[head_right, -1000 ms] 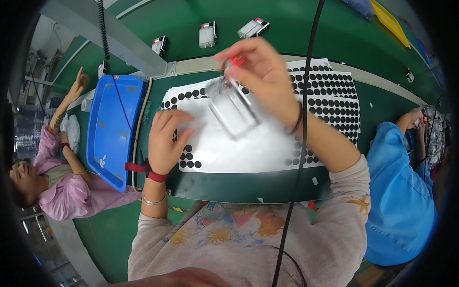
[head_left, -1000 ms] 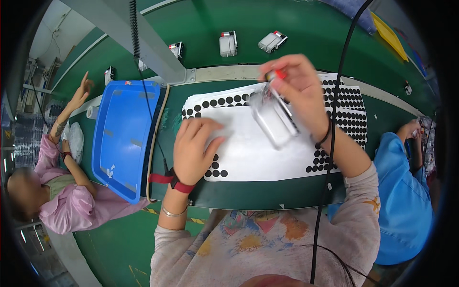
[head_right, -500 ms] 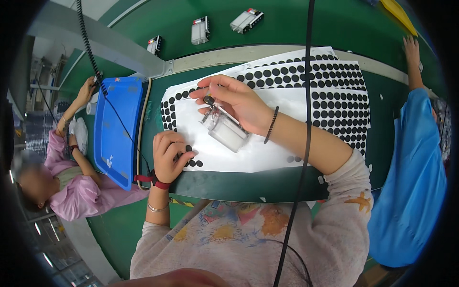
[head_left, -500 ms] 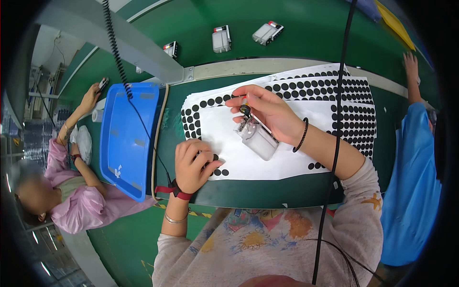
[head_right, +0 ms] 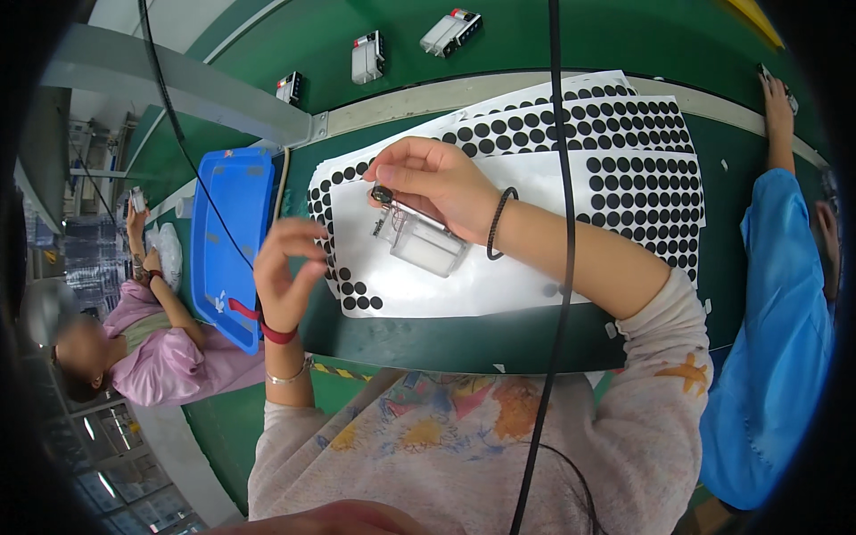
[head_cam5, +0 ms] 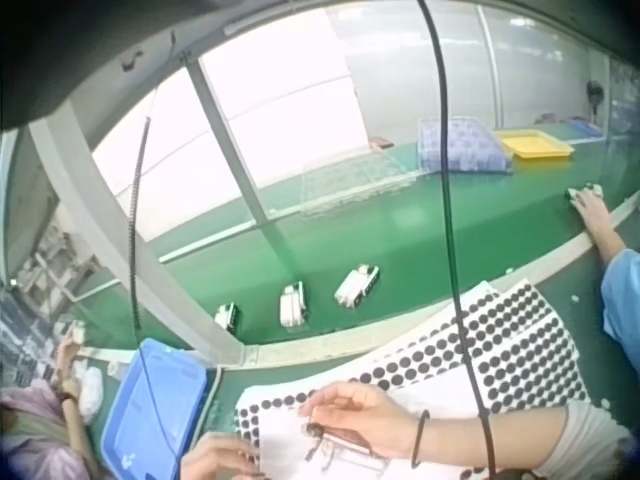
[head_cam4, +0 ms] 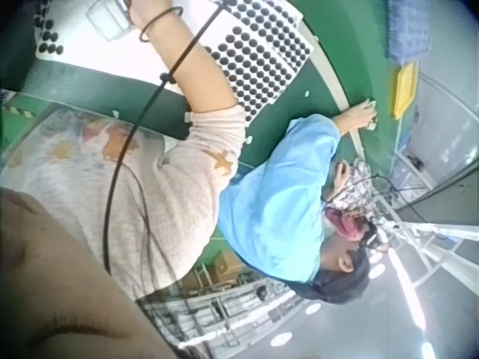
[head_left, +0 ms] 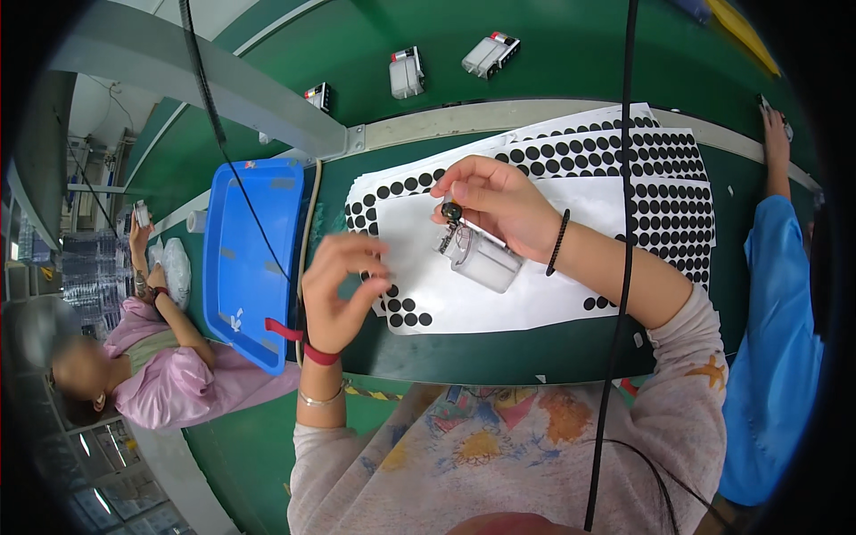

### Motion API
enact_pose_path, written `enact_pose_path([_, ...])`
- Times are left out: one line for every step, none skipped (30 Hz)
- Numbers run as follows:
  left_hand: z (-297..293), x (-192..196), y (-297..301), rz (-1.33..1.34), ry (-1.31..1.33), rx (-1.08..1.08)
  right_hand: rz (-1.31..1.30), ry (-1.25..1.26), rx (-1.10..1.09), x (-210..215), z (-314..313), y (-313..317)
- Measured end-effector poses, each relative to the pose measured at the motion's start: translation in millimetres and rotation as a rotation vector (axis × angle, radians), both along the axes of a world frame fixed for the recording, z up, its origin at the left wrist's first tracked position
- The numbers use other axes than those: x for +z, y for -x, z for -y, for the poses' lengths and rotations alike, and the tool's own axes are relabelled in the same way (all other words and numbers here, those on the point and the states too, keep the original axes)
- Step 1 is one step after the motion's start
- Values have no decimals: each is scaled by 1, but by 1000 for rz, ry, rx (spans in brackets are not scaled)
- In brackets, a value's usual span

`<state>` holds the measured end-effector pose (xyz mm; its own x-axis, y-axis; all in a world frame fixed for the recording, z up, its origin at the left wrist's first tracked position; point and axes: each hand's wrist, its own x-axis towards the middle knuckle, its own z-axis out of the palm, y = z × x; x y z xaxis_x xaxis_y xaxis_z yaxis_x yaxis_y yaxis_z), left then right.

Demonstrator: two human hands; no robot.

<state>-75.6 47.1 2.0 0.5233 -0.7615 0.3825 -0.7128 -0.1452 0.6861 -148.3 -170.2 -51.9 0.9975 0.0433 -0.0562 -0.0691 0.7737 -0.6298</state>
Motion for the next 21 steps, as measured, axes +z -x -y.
enact_pose_path([9,4,-1,3,41,16,-11,11,-6,1,0,0])
enact_pose_path([21,7,-1,63,42,-1,-22,22,-12,2,0,0])
enact_pose_path([34,11,0,126,44,-13,-32,14,-17,3,-1,-1])
enact_pose_path([45,11,1,186,49,-30,-25,13,-20,3,-1,-1])
enact_pose_path([51,9,0,191,58,-20,-18,11,-21,1,-1,-2])
enact_pose_path([56,5,0,197,67,-17,-10,9,-29,0,-1,-2])
enact_pose_path([59,3,0,203,76,-13,-25,26,-35,1,-1,-1])
enact_pose_path([62,1,0,226,87,3,-39,44,-40,3,-1,-1])
enact_pose_path([64,0,0,249,94,22,-53,57,-41,3,-2,-1])
enact_pose_path([65,-1,0,273,101,43,-59,65,-47,4,-2,-2])
enact_pose_path([65,-4,1,294,111,69,-65,73,-53,4,-2,-1])
enact_pose_path([66,-4,2,331,118,76,-72,83,-58,4,-2,-1])
enact_pose_path([66,-4,2,368,125,84,-79,95,-59,5,-1,0])
enact_pose_path([67,-5,2,406,132,92,-75,94,-64,5,-1,0])
enact_pose_path([68,-6,0,435,149,91,-70,94,-67,5,-1,0])
enact_pose_path([69,-6,0,449,145,98,-64,94,-70,6,-1,0])
enact_pose_path([70,-5,1,464,141,105,-67,110,-71,6,-1,0])
enact_pose_path([71,-4,0,478,137,111,-71,106,-77,6,-1,0])
enact_pose_path([72,-7,-3,477,146,96,-76,102,-83,6,-1,0])
enact_pose_path([73,-7,-4,467,138,95,-81,97,-89,6,-1,0])
enact_pose_path([73,-7,-4,455,130,97,-89,93,-98,8,-2,0])
